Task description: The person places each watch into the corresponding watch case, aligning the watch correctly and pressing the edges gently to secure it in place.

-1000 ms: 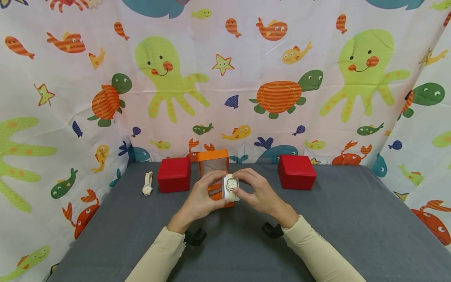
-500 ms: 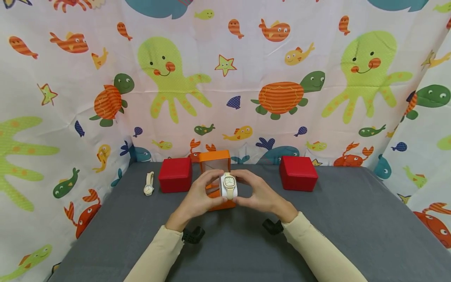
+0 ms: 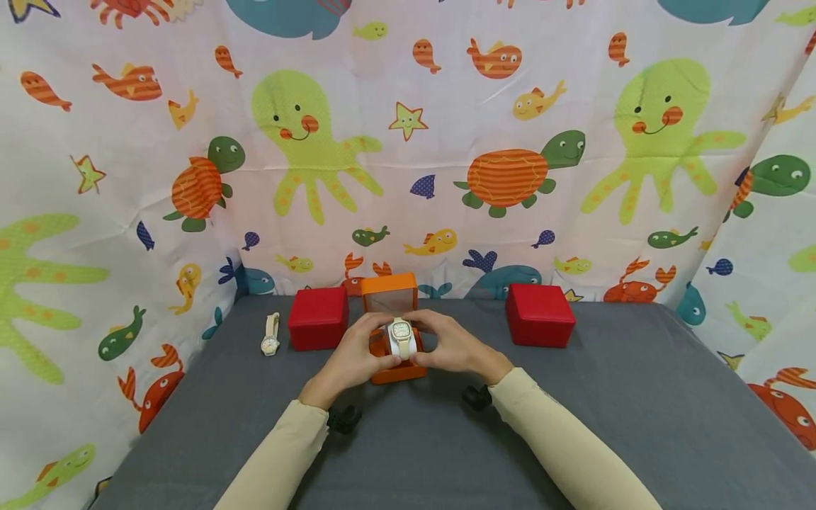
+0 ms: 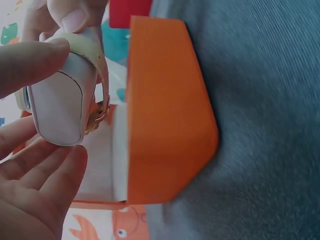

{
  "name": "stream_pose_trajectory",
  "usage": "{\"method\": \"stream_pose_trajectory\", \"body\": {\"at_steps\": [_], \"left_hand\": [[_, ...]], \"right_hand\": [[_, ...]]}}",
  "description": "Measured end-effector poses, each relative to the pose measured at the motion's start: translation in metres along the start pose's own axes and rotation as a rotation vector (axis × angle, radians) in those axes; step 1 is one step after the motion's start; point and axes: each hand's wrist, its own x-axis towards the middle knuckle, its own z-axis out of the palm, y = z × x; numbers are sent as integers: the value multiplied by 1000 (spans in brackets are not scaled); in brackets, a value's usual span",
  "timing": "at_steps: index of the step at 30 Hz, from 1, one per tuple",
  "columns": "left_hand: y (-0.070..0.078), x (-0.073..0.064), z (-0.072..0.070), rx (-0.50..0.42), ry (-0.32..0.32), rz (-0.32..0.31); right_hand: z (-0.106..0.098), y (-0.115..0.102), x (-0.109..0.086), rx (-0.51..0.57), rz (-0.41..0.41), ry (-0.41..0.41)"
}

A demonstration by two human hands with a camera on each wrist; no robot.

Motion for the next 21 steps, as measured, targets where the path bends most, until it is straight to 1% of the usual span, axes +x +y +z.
{"method": "stream_pose_trajectory", "body": {"at_steps": [3, 6, 11, 15, 21], "left_hand": [[-5, 2, 1, 48, -8, -23], [-10, 4, 2, 80, -15, -50], [-16, 7, 4, 82, -30, -88], [-21, 8, 6, 94, -37, -104], [-24, 11, 7, 124, -53, -107]], "right_hand": [[3, 5, 6, -9, 25, -22], [5, 9, 9, -3, 32, -35], [6, 15, 14, -16, 30, -55], [6, 18, 16, -47, 40, -71], [6, 20, 17, -71, 70, -97]]}}
